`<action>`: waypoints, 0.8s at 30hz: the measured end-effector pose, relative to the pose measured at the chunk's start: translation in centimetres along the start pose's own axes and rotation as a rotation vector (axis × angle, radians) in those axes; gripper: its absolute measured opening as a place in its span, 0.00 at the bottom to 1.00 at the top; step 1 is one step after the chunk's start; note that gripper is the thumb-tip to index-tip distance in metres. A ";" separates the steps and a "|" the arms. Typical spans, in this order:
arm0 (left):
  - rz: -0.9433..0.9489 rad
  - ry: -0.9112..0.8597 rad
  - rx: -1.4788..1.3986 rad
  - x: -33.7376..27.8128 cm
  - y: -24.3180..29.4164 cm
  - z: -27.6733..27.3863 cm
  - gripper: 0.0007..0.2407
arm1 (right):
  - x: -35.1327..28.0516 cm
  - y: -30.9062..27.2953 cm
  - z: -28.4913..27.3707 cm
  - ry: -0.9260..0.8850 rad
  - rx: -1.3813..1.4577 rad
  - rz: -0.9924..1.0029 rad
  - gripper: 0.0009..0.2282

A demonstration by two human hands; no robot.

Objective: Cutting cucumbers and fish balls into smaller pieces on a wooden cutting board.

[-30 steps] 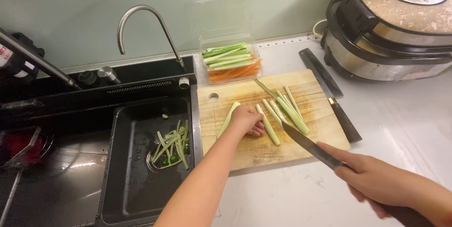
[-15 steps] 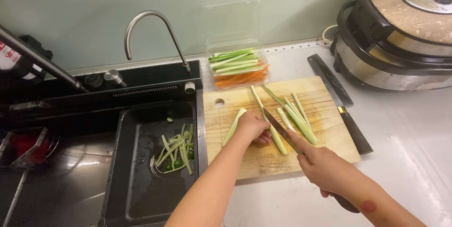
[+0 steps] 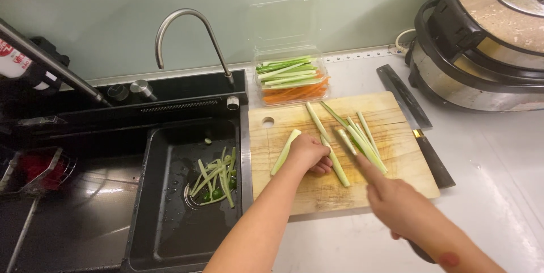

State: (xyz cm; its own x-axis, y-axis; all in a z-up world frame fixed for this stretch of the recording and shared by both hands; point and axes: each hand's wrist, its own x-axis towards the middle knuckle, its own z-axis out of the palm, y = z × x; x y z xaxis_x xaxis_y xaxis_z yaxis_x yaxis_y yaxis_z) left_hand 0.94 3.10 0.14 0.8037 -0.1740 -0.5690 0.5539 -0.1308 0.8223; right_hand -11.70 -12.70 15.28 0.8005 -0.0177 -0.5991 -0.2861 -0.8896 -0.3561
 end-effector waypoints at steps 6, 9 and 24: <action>-0.028 -0.002 -0.008 0.3 -0.1 0.1 0.04 | -0.4 2.0 -2.0 0.035 0.007 0.191 0.29; -0.014 0.008 0.010 -0.9 0.7 -0.1 0.04 | 0.3 1.9 -1.4 0.067 0.099 0.075 0.30; 0.006 0.038 -0.031 -1.3 0.2 0.1 0.09 | 16.1 -0.6 2.3 0.648 -0.348 -0.601 0.38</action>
State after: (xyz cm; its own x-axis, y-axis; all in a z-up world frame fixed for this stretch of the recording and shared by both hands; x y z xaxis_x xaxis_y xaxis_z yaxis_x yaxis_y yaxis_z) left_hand -0.06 3.18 1.04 0.8143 -0.1378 -0.5639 0.5550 -0.0994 0.8259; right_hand 0.14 -11.37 4.26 0.9288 0.3309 0.1668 0.3585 -0.9163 -0.1787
